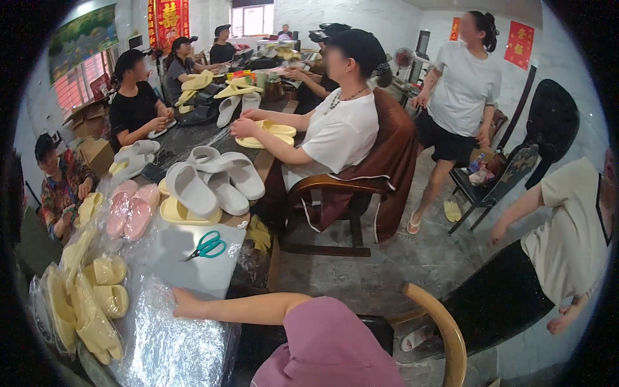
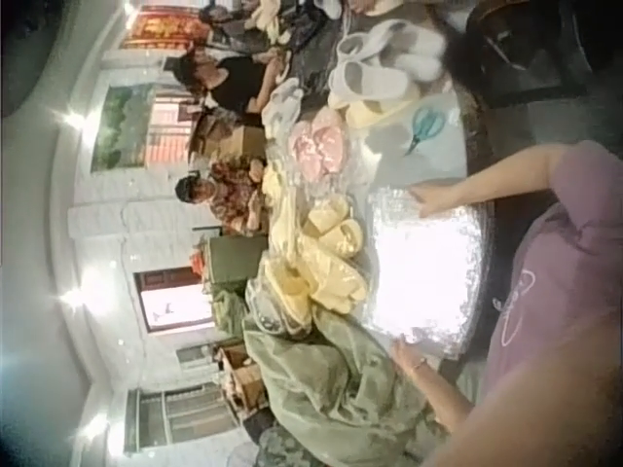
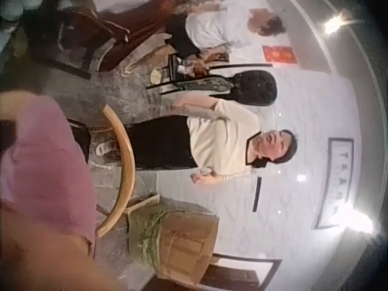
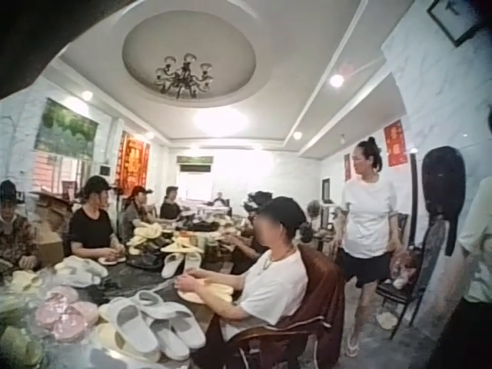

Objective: Packing finished slippers from a large bag into individual plastic bags at a manufacturing table.

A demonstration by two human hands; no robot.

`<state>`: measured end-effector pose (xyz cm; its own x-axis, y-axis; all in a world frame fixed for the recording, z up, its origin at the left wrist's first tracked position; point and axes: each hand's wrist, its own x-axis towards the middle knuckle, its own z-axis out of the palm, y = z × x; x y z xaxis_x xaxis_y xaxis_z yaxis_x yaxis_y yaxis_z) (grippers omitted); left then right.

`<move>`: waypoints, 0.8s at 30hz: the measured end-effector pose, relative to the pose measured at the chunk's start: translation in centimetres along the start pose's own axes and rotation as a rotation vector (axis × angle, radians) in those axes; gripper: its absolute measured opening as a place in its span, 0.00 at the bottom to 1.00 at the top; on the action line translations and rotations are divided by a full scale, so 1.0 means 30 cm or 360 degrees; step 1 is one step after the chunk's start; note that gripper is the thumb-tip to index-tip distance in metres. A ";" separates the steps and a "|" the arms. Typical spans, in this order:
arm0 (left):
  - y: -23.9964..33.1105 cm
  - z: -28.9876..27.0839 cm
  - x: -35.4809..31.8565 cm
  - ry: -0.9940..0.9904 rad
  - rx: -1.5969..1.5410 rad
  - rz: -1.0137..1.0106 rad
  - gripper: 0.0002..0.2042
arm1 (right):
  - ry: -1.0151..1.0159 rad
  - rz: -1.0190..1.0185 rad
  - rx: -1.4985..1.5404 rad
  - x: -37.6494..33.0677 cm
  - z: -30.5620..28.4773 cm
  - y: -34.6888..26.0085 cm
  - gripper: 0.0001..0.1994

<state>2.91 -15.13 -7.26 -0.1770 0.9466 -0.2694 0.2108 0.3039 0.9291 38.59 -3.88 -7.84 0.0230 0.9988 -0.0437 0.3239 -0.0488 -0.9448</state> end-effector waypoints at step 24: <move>0.379 -0.117 -0.223 0.0597 -0.0362 0.0450 0.16 | -0.0477 -0.0583 0.0747 -0.130 -0.212 -0.402 0.18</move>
<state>3.11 -18.38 5.98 -0.4847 0.8718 0.0704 0.0934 -0.0284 0.9952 40.60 -7.23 5.77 -0.2959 0.9125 0.2826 -0.1868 0.2348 -0.9539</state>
